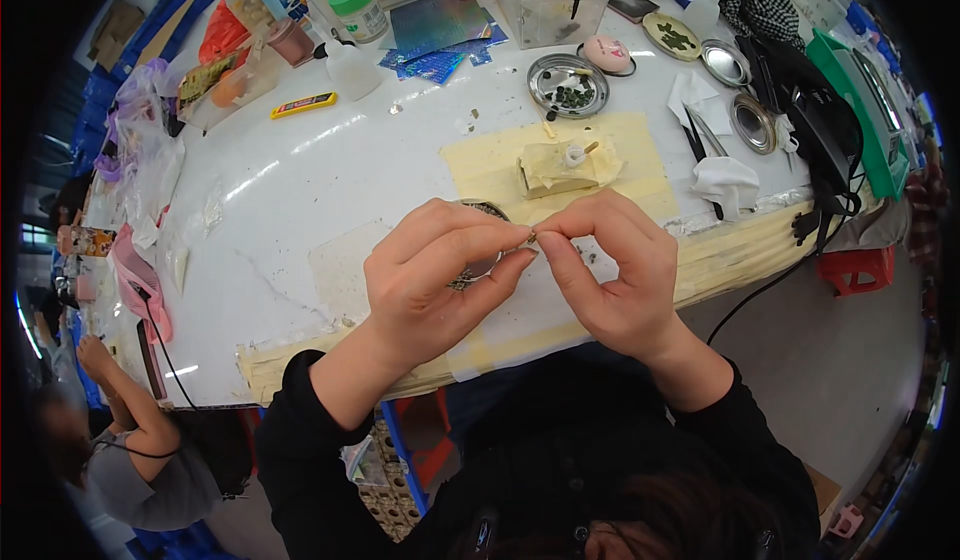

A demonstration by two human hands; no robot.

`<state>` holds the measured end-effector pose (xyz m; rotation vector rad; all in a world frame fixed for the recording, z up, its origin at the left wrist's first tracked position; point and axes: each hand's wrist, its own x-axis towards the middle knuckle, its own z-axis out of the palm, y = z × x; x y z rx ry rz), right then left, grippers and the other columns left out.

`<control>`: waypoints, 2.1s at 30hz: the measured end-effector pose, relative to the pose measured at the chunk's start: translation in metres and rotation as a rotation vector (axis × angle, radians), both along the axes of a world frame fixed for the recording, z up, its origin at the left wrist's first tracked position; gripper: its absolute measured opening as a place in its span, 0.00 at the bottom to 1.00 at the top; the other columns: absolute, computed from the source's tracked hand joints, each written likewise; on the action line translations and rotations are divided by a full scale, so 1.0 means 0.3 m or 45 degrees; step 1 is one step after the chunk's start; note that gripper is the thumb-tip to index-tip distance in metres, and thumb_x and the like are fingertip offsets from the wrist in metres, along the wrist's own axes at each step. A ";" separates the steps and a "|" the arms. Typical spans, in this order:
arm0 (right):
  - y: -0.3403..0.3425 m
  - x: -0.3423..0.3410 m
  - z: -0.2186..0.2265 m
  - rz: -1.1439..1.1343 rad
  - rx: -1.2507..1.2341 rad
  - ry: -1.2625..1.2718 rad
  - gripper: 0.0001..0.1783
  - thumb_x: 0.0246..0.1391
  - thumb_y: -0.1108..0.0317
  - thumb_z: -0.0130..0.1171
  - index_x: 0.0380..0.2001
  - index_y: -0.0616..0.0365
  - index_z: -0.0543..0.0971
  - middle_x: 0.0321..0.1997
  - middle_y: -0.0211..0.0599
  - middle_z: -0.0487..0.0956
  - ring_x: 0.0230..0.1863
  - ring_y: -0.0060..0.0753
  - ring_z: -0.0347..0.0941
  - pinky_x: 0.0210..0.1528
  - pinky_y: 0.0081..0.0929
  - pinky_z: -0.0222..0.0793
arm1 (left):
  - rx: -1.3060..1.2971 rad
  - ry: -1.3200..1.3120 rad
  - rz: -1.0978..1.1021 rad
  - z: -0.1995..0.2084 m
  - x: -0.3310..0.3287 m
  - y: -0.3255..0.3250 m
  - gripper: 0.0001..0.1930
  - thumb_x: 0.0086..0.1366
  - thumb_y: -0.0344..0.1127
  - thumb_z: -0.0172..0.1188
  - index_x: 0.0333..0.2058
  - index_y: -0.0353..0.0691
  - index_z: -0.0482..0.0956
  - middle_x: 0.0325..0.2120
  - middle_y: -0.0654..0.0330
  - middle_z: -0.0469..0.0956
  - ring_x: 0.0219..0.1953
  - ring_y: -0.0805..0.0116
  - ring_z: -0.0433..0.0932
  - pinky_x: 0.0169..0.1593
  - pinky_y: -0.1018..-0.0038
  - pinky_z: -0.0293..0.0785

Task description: Assembling small metal components by hand on a workbench.

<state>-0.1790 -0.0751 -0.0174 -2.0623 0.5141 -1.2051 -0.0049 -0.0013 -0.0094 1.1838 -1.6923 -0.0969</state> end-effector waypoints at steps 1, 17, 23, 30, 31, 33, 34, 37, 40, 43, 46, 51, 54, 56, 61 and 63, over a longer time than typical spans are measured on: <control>0.001 0.002 0.000 -0.033 -0.092 0.010 0.03 0.51 0.77 0.65 0.30 0.62 0.80 0.29 0.38 0.80 0.30 0.36 0.77 0.33 0.27 0.71 | -0.032 -0.031 0.005 -0.006 0.002 -0.002 0.12 0.48 0.20 0.72 0.33 0.37 0.85 0.28 0.59 0.81 0.29 0.69 0.80 0.30 0.76 0.75; 0.017 -0.014 -0.020 0.454 0.992 -0.251 0.08 0.62 0.71 0.59 0.39 0.67 0.79 0.36 0.33 0.81 0.39 0.20 0.75 0.44 0.20 0.70 | 0.202 0.265 -0.151 -0.011 0.022 0.011 0.10 0.53 0.19 0.69 0.36 0.34 0.84 0.31 0.56 0.83 0.33 0.68 0.80 0.36 0.76 0.74; 0.015 -0.016 -0.006 0.102 0.183 -0.060 0.06 0.55 0.74 0.64 0.36 0.62 0.83 0.34 0.37 0.82 0.34 0.28 0.78 0.37 0.24 0.72 | 0.027 0.041 0.025 -0.003 0.006 0.005 0.10 0.50 0.20 0.70 0.33 0.36 0.85 0.28 0.59 0.82 0.28 0.69 0.80 0.31 0.76 0.75; 0.012 -0.011 0.013 0.011 0.063 -0.036 0.06 0.50 0.76 0.67 0.33 0.62 0.83 0.30 0.37 0.81 0.32 0.31 0.78 0.34 0.25 0.73 | -0.063 -0.054 0.054 -0.004 0.002 0.003 0.11 0.48 0.20 0.72 0.32 0.36 0.84 0.27 0.59 0.81 0.27 0.67 0.79 0.30 0.76 0.74; 0.008 -0.010 0.012 0.027 0.112 -0.049 0.06 0.50 0.76 0.67 0.33 0.62 0.83 0.30 0.37 0.81 0.32 0.31 0.78 0.35 0.25 0.73 | -0.097 -0.085 0.049 -0.010 0.003 0.002 0.11 0.47 0.21 0.72 0.32 0.36 0.84 0.28 0.60 0.81 0.27 0.67 0.79 0.30 0.75 0.74; 0.008 -0.010 0.010 0.082 0.207 -0.019 0.05 0.50 0.75 0.67 0.31 0.62 0.82 0.30 0.38 0.81 0.32 0.30 0.77 0.34 0.25 0.72 | -0.132 -0.152 0.026 -0.013 0.006 0.005 0.12 0.47 0.20 0.72 0.33 0.36 0.84 0.28 0.59 0.81 0.28 0.66 0.79 0.30 0.75 0.74; 0.008 -0.010 0.008 0.109 0.255 -0.004 0.05 0.50 0.75 0.67 0.31 0.63 0.82 0.29 0.38 0.81 0.31 0.30 0.77 0.34 0.25 0.72 | -0.134 -0.188 0.008 -0.013 0.010 0.010 0.13 0.47 0.19 0.72 0.34 0.36 0.84 0.29 0.59 0.81 0.29 0.66 0.79 0.30 0.75 0.74; 0.006 -0.016 -0.004 0.147 0.349 -0.003 0.04 0.53 0.74 0.66 0.30 0.64 0.81 0.28 0.36 0.80 0.31 0.26 0.75 0.34 0.23 0.70 | -0.144 -0.224 -0.020 -0.012 0.013 0.010 0.14 0.48 0.19 0.72 0.35 0.35 0.83 0.29 0.58 0.81 0.30 0.65 0.80 0.30 0.76 0.74; 0.006 -0.021 -0.022 0.258 0.612 -0.085 0.05 0.57 0.73 0.63 0.31 0.65 0.80 0.28 0.33 0.79 0.31 0.21 0.74 0.36 0.21 0.69 | -0.095 -0.164 -0.071 -0.005 0.012 0.008 0.13 0.49 0.19 0.72 0.35 0.35 0.83 0.30 0.58 0.82 0.30 0.65 0.80 0.31 0.75 0.75; 0.015 -0.025 -0.015 0.362 0.933 -0.119 0.07 0.60 0.72 0.60 0.33 0.66 0.79 0.29 0.29 0.79 0.33 0.18 0.72 0.38 0.20 0.68 | 0.010 -0.025 -0.136 -0.010 0.018 0.005 0.11 0.51 0.20 0.71 0.35 0.35 0.83 0.30 0.57 0.82 0.31 0.66 0.80 0.33 0.75 0.75; 0.015 -0.019 -0.012 0.464 1.056 -0.210 0.07 0.62 0.71 0.59 0.34 0.67 0.78 0.31 0.29 0.79 0.34 0.17 0.72 0.39 0.20 0.68 | 0.118 0.124 -0.189 -0.012 0.020 0.005 0.10 0.53 0.20 0.70 0.35 0.35 0.83 0.31 0.56 0.83 0.32 0.67 0.80 0.35 0.75 0.75; 0.018 -0.018 -0.015 0.386 0.961 -0.186 0.06 0.60 0.72 0.60 0.35 0.66 0.79 0.31 0.30 0.79 0.35 0.19 0.73 0.40 0.21 0.69 | 0.174 0.189 -0.146 -0.015 0.023 0.008 0.10 0.53 0.20 0.70 0.35 0.34 0.84 0.31 0.56 0.82 0.32 0.68 0.80 0.34 0.76 0.75; 0.011 -0.019 -0.016 0.151 0.406 -0.062 0.04 0.55 0.74 0.64 0.33 0.63 0.80 0.31 0.34 0.80 0.32 0.26 0.75 0.36 0.24 0.70 | 0.100 0.021 -0.050 0.000 0.012 0.009 0.11 0.52 0.20 0.70 0.35 0.34 0.84 0.30 0.56 0.82 0.32 0.67 0.80 0.34 0.76 0.75; 0.012 -0.015 -0.010 0.002 0.054 0.006 0.05 0.50 0.76 0.67 0.32 0.61 0.81 0.30 0.36 0.80 0.30 0.31 0.76 0.33 0.26 0.71 | 0.042 -0.077 -0.001 0.000 0.008 0.010 0.11 0.51 0.19 0.70 0.35 0.34 0.84 0.30 0.56 0.82 0.31 0.67 0.80 0.33 0.76 0.75; 0.024 -0.003 0.003 -0.098 -0.195 0.013 0.08 0.45 0.76 0.70 0.31 0.59 0.82 0.28 0.36 0.79 0.28 0.37 0.75 0.30 0.29 0.70 | -0.106 -0.134 0.036 -0.013 0.001 -0.003 0.12 0.47 0.20 0.71 0.33 0.36 0.84 0.27 0.59 0.80 0.28 0.65 0.79 0.30 0.74 0.74; 0.020 -0.004 0.006 -0.102 -0.136 -0.007 0.08 0.46 0.76 0.70 0.31 0.59 0.82 0.28 0.36 0.79 0.28 0.36 0.75 0.30 0.29 0.70 | -0.139 -0.155 0.031 -0.015 0.000 -0.003 0.13 0.47 0.20 0.72 0.33 0.36 0.84 0.27 0.60 0.80 0.28 0.66 0.79 0.30 0.74 0.73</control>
